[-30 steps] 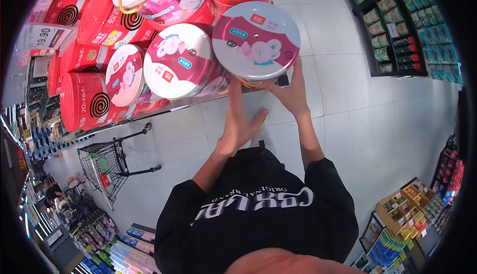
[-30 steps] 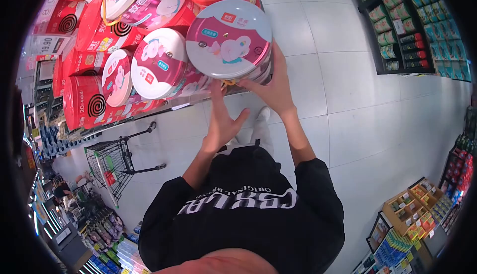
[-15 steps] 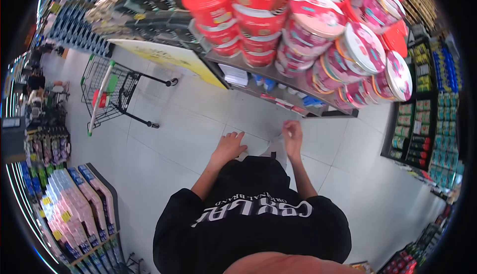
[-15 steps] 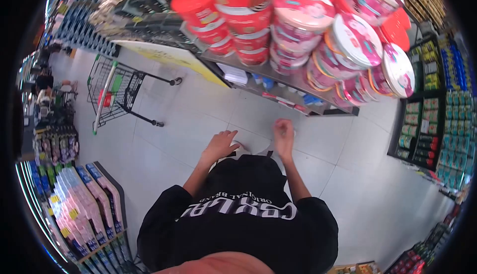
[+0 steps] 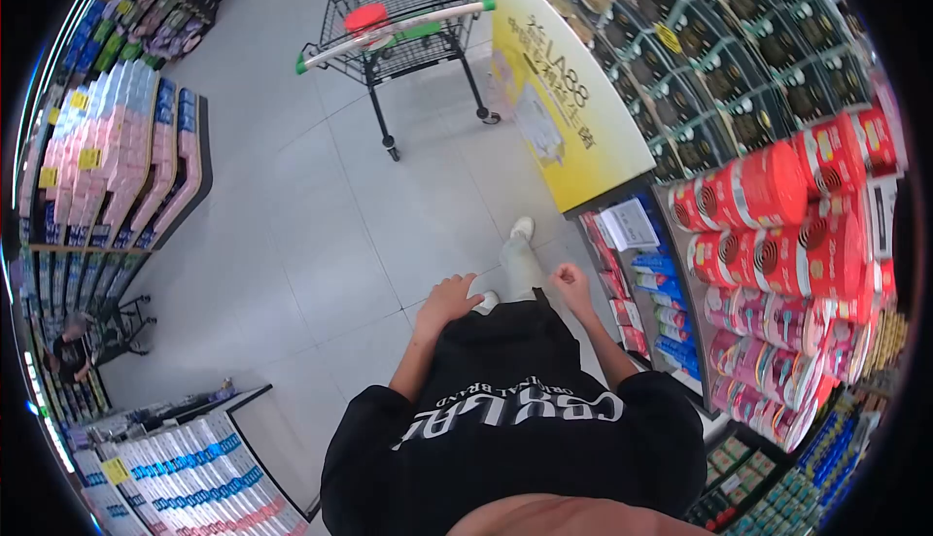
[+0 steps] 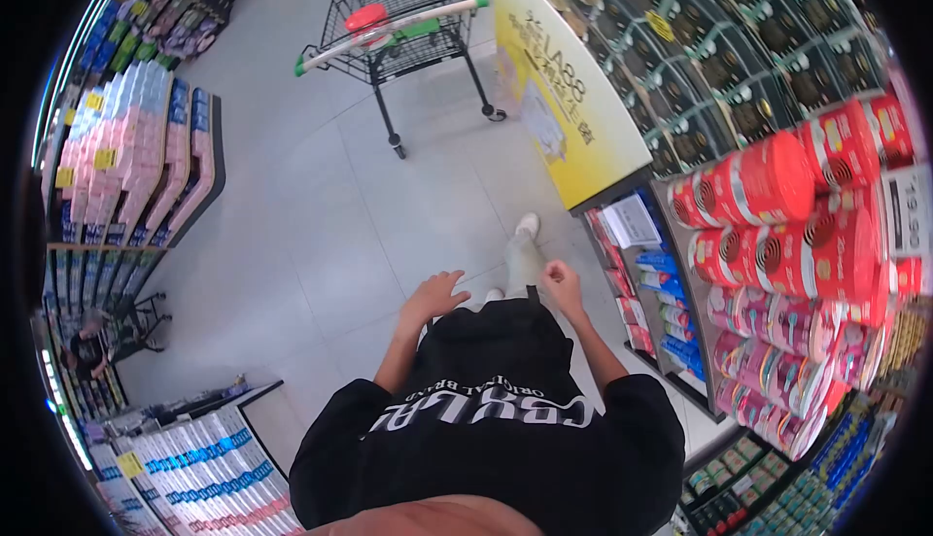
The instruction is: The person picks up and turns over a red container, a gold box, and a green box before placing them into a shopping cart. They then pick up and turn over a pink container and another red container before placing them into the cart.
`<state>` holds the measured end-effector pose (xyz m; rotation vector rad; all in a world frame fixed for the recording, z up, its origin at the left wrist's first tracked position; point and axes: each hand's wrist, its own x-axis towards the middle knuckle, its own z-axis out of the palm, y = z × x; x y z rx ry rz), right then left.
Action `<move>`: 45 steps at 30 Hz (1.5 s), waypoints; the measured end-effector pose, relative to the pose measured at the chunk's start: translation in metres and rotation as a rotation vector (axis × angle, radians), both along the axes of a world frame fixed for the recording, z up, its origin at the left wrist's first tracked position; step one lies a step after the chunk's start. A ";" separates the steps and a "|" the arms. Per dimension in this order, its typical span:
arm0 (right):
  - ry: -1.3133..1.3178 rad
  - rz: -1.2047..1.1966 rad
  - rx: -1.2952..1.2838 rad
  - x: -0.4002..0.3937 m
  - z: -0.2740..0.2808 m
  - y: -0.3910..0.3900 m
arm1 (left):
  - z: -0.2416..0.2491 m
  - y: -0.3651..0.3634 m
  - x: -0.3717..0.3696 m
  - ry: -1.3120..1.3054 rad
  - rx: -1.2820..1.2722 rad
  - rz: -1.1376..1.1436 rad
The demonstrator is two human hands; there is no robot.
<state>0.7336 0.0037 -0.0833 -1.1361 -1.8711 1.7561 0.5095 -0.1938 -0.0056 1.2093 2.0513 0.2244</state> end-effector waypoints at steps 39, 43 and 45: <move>-0.595 -0.292 -0.551 -0.410 -0.096 0.119 | -0.058 0.394 -0.726 0.252 0.000 0.554; -0.411 -0.291 -0.484 -0.438 -0.075 0.121 | -0.049 0.370 -0.737 0.018 0.183 0.524; -0.191 -0.347 -0.563 -0.489 -0.009 0.149 | -0.047 0.355 -0.759 -0.368 0.462 0.510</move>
